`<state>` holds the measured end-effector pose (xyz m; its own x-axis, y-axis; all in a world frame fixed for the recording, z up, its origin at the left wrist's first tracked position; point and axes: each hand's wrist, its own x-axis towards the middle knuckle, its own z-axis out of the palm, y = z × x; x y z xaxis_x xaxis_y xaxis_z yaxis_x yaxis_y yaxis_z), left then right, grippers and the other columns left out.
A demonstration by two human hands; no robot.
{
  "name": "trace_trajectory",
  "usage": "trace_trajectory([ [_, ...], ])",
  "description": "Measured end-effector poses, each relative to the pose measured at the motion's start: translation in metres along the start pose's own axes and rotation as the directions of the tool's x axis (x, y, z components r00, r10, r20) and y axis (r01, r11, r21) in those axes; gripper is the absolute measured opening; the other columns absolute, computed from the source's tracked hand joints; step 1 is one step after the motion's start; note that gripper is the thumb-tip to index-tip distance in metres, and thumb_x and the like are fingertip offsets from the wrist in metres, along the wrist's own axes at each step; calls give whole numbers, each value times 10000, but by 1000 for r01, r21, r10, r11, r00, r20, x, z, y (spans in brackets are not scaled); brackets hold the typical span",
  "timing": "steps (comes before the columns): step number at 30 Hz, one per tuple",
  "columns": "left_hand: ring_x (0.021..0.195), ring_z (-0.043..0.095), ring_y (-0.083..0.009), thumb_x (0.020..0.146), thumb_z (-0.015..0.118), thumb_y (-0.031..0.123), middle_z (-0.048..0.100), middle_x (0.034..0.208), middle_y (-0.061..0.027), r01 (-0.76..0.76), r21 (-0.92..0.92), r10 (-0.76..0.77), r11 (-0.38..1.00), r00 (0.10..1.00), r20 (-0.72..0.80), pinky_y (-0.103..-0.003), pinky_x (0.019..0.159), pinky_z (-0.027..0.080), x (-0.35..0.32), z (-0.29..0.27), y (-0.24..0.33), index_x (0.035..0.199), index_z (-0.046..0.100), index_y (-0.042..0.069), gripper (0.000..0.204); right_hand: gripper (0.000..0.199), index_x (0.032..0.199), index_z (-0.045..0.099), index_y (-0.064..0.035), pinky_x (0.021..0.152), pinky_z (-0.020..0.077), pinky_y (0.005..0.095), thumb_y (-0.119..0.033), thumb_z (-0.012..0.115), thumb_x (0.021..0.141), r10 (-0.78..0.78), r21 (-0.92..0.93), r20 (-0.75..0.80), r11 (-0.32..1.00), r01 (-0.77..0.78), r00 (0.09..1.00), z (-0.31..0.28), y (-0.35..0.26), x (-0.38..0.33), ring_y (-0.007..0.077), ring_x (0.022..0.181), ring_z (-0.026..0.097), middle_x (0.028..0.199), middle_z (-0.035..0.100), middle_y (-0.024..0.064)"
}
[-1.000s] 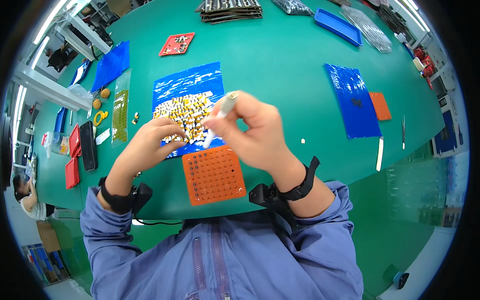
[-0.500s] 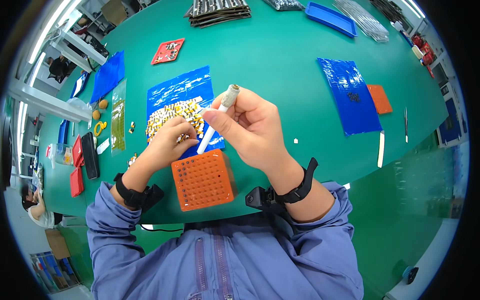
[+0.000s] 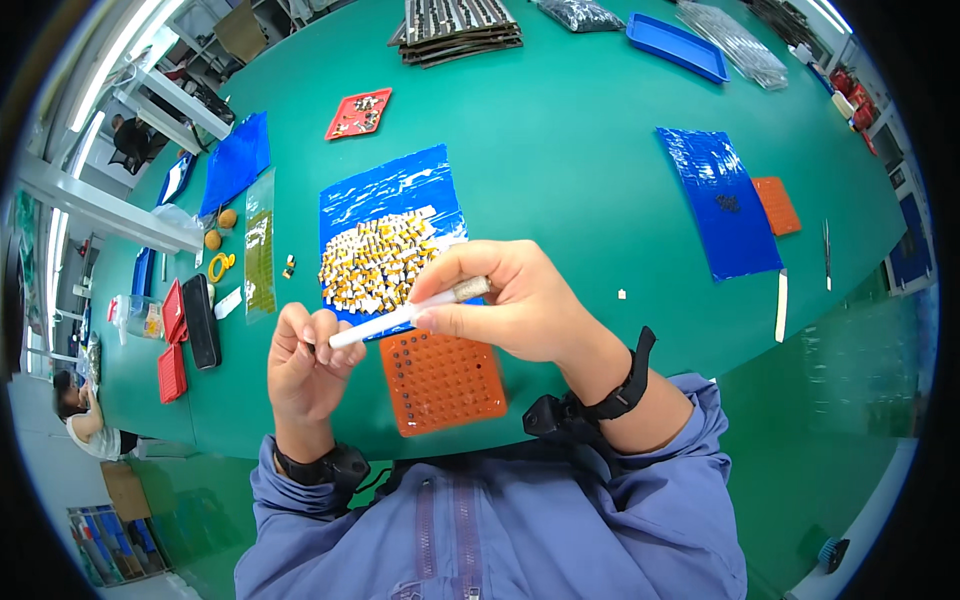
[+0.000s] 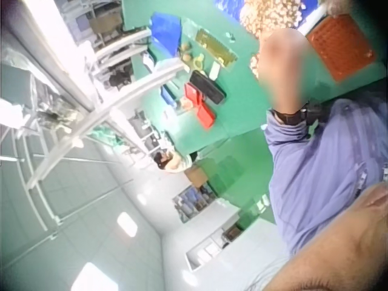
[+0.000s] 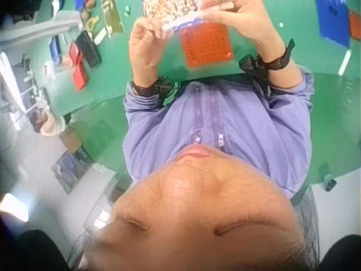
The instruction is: The person uses a white plastic tool to pick up small yellow and white electronic components from a blue sheet and places them into the holes of an orange grid tray. The person repeats this pick-and-place action continuously throughout the clip.
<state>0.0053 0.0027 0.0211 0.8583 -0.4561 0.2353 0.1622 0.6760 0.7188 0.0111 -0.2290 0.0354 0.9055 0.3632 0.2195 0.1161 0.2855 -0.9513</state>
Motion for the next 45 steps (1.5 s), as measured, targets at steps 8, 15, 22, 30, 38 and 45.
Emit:
trace_trajectory([
  [8, 680, 481, -145, 842, 564, 166, 464, 683, -19, 44, 46, -45, 998, 999, 21, -297, 617, 378, 0, -4, -10, 826, 422, 108, 154, 127, 864, 611, 2, 654, 439, 200, -8, 653, 745, 10, -103, 27, 995, -8, 1000, 5, -1, 1, 74, 755, 561, 806, 616, 38],
  [15, 677, 493, -156, 835, 566, 131, 485, 701, -43, 39, 24, -39, 999, 999, 21, -304, 630, 392, -4, -6, -11, 826, 431, 91, 141, 99, 837, 606, 7, 611, 438, 224, -37, 641, 755, -68, -341, 54, 937, 83, 996, 6, 1, 2, 110, 683, 566, 771, 611, 59],
  [22, 694, 518, -167, 822, 572, 83, 526, 713, -74, 26, -21, -26, 999, 1000, 12, -297, 658, 421, -6, -8, -14, 820, 455, 62, 119, 39, 783, 595, -14, 584, 428, 264, -28, 615, 753, -221, -485, 126, 837, 255, 967, 10, 0, 6, 174, 644, 545, 718, 584, 60],
  [30, 658, 493, -150, 828, 580, 132, 467, 681, -30, 46, 75, -48, 996, 999, 24, -308, 606, 390, -6, -8, -12, 802, 420, 100, 165, 65, 794, 592, -10, 584, 433, 268, -52, 621, 753, -217, -466, 151, 845, 263, 965, 9, 4, 6, 183, 670, 565, 717, 582, 71],
  [38, 673, 487, -154, 830, 576, 131, 456, 687, -33, 91, -4, -91, 996, 996, 19, -291, 585, 392, -6, -6, -13, 804, 419, 97, 163, 119, 838, 573, -10, 565, 385, 259, -37, 632, 738, -324, -429, 170, 826, 366, 931, 7, 10, 6, 160, 654, 521, 716, 566, 58],
  [45, 688, 519, -164, 833, 559, 84, 517, 708, -76, 54, -122, -53, 991, 998, 18, -295, 638, 423, -7, -7, -16, 834, 454, 66, 106, 150, 856, 566, -14, 566, 389, 265, -12, 639, 725, -272, -470, 174, 822, 322, 946, 9, 6, 5, 168, 647, 514, 741, 564, 58],
])
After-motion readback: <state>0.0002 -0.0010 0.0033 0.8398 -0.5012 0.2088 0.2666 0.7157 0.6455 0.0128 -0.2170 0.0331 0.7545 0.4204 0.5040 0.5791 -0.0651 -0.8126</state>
